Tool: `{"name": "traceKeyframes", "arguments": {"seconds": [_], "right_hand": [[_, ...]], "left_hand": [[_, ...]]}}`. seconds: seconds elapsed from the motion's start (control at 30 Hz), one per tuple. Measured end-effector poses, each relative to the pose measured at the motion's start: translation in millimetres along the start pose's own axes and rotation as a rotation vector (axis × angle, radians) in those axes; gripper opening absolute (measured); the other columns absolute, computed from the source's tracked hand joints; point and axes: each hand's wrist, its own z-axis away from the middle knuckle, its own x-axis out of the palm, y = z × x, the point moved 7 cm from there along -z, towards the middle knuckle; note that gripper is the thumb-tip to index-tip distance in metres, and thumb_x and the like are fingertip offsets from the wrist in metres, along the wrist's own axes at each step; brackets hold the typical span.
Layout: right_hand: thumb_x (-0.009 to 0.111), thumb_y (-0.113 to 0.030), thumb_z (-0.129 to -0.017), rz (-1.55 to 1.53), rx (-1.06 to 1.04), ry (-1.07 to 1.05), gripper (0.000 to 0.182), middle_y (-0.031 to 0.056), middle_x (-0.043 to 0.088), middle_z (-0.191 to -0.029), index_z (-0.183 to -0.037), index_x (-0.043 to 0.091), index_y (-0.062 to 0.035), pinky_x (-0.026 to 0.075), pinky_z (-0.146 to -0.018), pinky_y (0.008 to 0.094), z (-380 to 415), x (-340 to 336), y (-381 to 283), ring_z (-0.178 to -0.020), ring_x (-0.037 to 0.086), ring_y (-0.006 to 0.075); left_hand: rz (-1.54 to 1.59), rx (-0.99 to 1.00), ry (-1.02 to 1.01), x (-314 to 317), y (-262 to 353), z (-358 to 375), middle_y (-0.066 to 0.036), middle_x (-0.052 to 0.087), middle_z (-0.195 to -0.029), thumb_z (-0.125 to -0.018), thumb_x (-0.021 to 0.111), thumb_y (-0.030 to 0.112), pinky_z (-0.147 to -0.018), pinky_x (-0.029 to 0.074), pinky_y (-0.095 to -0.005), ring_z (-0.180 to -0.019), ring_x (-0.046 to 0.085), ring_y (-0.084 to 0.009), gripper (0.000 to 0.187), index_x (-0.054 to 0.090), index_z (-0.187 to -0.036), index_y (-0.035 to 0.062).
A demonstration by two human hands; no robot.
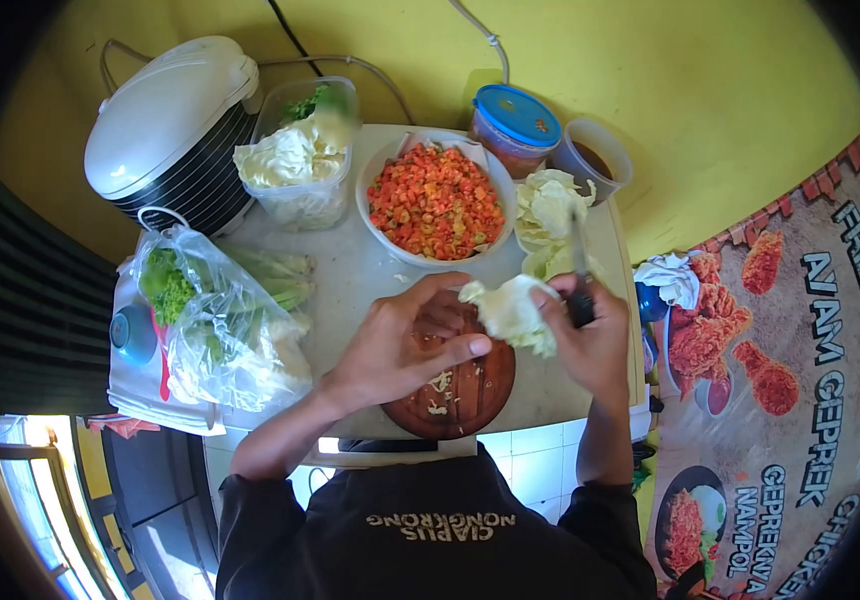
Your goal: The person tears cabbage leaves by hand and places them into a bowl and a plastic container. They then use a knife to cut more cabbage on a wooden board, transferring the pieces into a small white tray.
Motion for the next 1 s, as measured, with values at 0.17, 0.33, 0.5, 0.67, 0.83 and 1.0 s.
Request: {"name": "traceKeyframes", "arguments": {"seconds": [0.17,0.33,0.5,0.67,0.83,1.0], "right_hand": [[0.071,-0.011,-0.092,-0.252,0.023,-0.206,0.016,-0.0005,0.061,-0.072,-0.099,0.063,0.0005,0.042,-0.059,0.0229,21,53,2,-0.065,0.051,0.0027],[0.071,-0.016,-0.093,-0.224,0.173,-0.404,0.024,0.0041,0.064,-0.074,-0.108,0.063,0.0012,0.045,-0.064,0.0243,28,75,22,-0.068,0.055,0.0063],[0.061,-0.015,-0.099,0.154,-0.191,-0.208,0.035,0.0121,0.067,-0.085,-0.130,0.056,-0.0002,0.051,-0.067,0.0310,38,77,21,-0.068,0.063,0.0159],[0.054,-0.009,-0.099,0.193,0.053,-0.354,0.044,0.0216,0.066,-0.102,-0.142,0.046,-0.0043,0.054,-0.068,0.0417,81,69,-1,-0.077,0.067,0.0368],[0.059,-0.004,-0.091,0.458,-0.039,-0.489,0.059,0.0179,0.063,-0.108,-0.147,0.043,-0.0117,0.057,-0.059,0.0404,118,77,0,-0.074,0.069,0.0338],[0.064,-0.002,-0.083,0.577,-0.083,-0.509,0.071,0.0138,0.061,-0.106,-0.149,0.042,-0.0155,0.057,-0.058,0.0387,122,84,2,-0.073,0.068,0.0296]], "left_hand": [[0.054,0.028,0.006,-5,-24,5,-0.009,0.068,-0.107,-0.090,0.073,0.011,-0.082,0.053,-0.0264,-0.098,0.062,-0.0111,0.035,0.064,-0.120,-0.0039],[0.071,-0.111,0.039,-15,-51,23,-0.013,0.071,-0.100,-0.087,0.073,0.010,-0.082,0.054,-0.0295,-0.091,0.068,-0.0158,0.034,0.065,-0.117,-0.0047],[-0.478,-0.100,0.262,-20,-58,32,-0.015,0.072,-0.095,-0.085,0.076,0.015,-0.074,0.059,-0.0321,-0.082,0.072,-0.0214,0.040,0.063,-0.117,-0.0058],[-0.483,-0.145,0.362,-19,-42,41,-0.017,0.070,-0.097,-0.079,0.082,0.019,-0.076,0.058,-0.0357,-0.088,0.072,-0.0290,0.047,0.063,-0.117,-0.0026],[-0.556,0.008,0.285,-20,-40,57,-0.016,0.066,-0.104,-0.076,0.085,0.015,-0.075,0.058,-0.0366,-0.090,0.070,-0.0277,0.045,0.066,-0.114,0.0008],[-0.573,0.129,0.275,-10,-51,62,-0.015,0.063,-0.109,-0.076,0.084,0.010,-0.071,0.059,-0.0331,-0.089,0.070,-0.0233,0.031,0.072,-0.103,0.0020]]}}
